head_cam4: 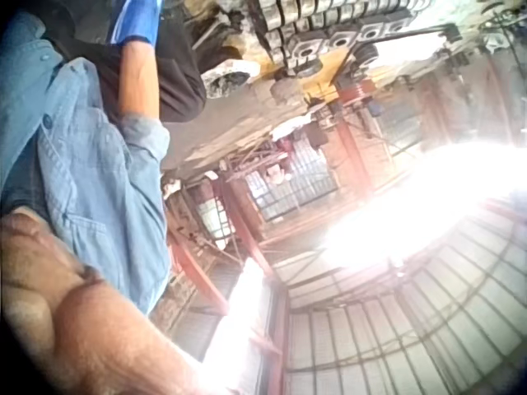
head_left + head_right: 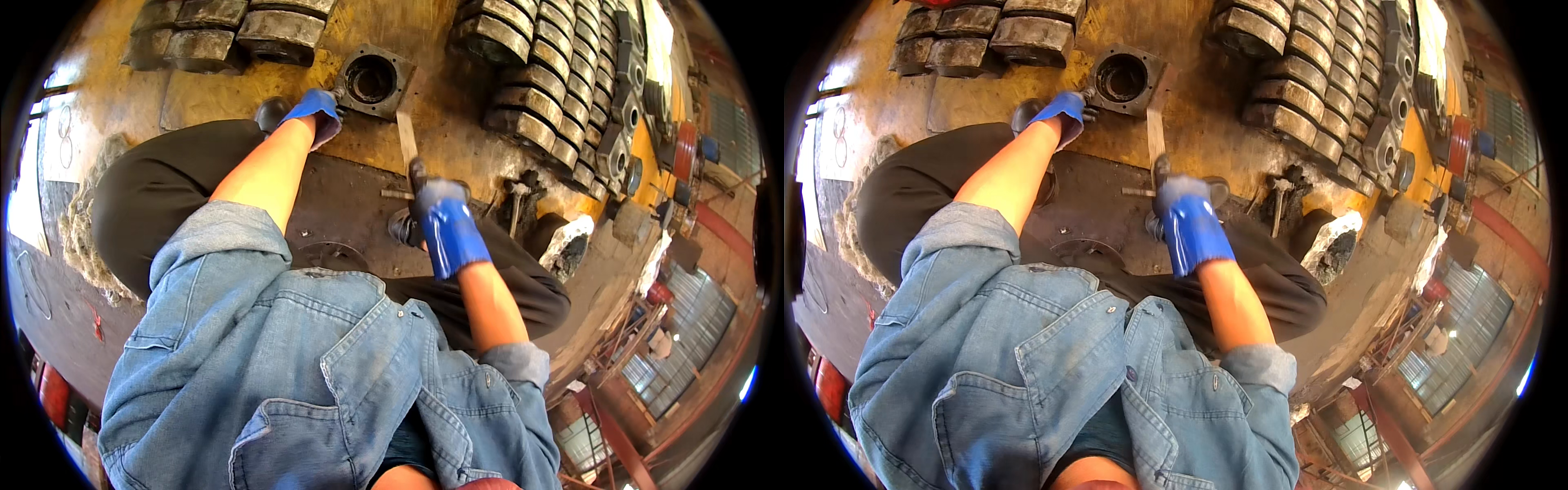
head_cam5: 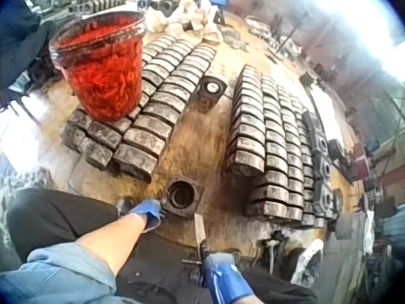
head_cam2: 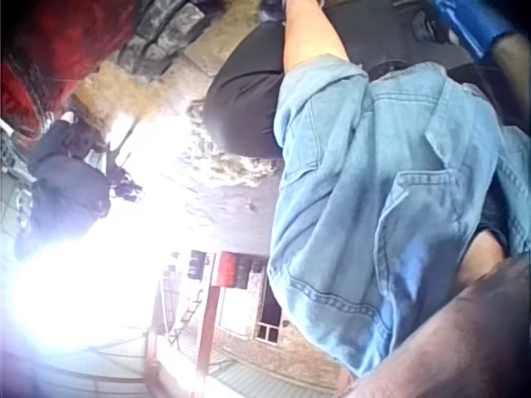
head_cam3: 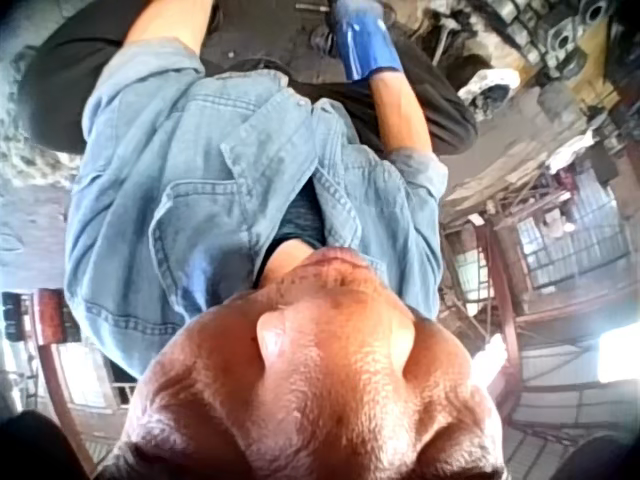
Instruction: The person cleans industrial metal castings by hand using a small metal scraper and a hammer to remove excess material and debris.
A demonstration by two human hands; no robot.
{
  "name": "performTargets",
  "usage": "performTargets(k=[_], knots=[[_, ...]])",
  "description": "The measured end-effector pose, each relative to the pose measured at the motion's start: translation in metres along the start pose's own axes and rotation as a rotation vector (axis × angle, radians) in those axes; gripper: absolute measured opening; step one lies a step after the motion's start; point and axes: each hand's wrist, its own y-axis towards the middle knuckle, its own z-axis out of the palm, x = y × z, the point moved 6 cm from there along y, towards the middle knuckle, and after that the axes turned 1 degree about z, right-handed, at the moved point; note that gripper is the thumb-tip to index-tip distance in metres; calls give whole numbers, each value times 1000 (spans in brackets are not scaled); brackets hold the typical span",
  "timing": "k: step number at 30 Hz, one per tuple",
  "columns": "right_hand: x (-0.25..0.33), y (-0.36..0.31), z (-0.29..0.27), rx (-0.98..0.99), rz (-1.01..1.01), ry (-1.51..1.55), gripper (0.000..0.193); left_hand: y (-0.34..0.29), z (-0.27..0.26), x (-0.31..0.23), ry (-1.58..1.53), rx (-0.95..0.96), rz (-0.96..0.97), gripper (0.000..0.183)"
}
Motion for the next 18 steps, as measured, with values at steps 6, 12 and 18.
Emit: performTargets(k=[6, 12, 18], knots=[[-25, 48, -48, -271, 149, 239, 27, 21, 29, 12, -1286, 99, -111, 32], [-32, 21, -10, -290, -162, -214, 47, 51, 44, 15, -1467, 130, -49, 44], [-41, 14, -15, -309, -375, -443, 58, 20, 29, 14, -1494, 122, -130, 41]])
